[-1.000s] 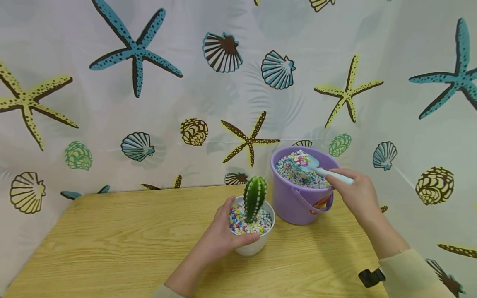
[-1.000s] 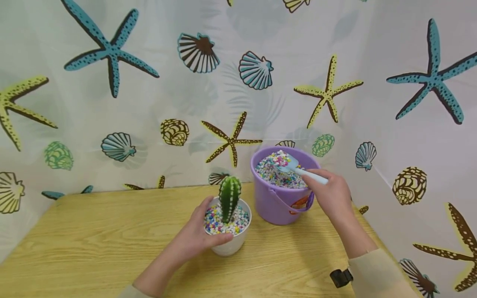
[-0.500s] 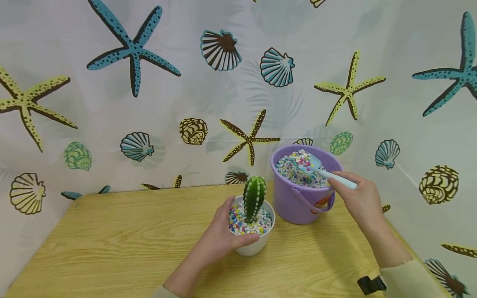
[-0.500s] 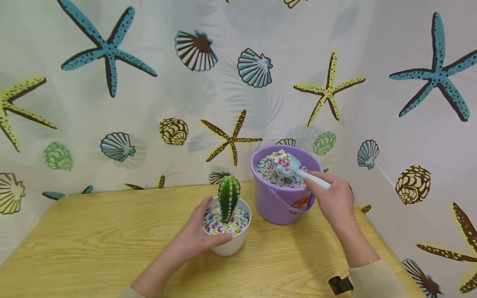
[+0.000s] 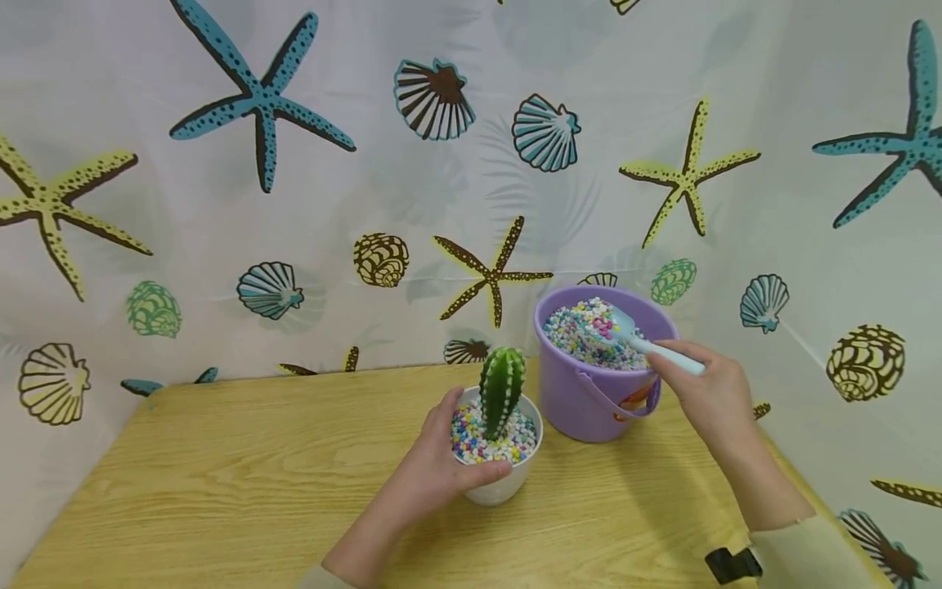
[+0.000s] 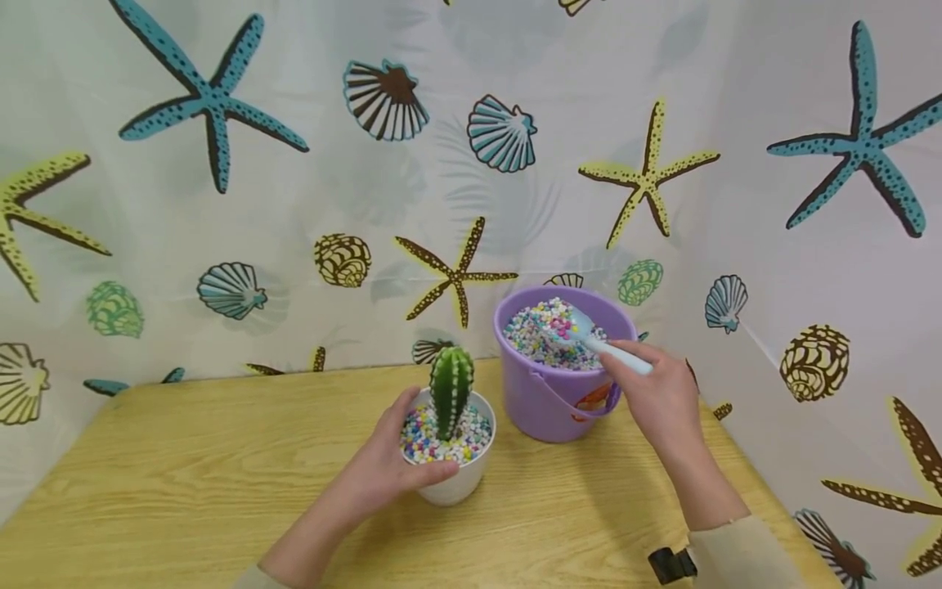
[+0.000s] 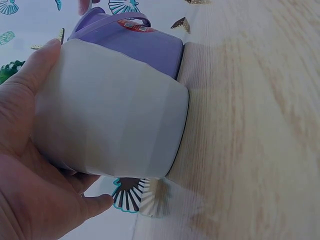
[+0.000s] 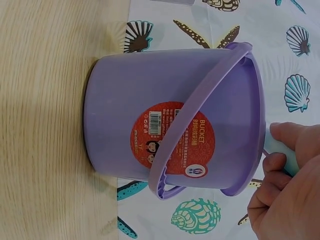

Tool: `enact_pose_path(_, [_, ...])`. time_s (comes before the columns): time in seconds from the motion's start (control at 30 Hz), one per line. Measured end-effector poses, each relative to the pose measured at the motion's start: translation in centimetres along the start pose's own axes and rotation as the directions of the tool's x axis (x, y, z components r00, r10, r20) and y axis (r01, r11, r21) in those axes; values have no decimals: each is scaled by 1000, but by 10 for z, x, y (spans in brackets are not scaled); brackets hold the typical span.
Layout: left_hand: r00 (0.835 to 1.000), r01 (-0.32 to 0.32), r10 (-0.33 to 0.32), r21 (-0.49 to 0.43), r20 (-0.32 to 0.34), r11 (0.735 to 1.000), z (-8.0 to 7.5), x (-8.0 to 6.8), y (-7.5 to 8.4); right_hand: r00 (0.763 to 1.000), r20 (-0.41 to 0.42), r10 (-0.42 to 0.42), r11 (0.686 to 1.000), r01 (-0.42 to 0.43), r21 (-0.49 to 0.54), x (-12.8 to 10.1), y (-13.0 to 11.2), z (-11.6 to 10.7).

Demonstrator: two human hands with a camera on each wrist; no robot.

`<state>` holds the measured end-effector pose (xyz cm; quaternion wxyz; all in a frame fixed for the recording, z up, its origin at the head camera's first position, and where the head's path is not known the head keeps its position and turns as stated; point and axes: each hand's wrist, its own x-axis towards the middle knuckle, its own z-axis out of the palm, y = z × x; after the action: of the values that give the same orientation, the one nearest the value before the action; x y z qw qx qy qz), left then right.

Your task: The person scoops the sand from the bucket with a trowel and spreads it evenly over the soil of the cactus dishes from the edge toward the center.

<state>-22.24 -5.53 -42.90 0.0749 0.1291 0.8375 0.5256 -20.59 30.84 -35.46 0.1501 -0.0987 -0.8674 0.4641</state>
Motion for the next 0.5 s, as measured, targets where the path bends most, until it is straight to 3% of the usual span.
enact_pose_path(0.5, [1000,-9,9,11,-24,1000,-1,1,-2,1000,17,1,1000,-2,21,-15,0,-3])
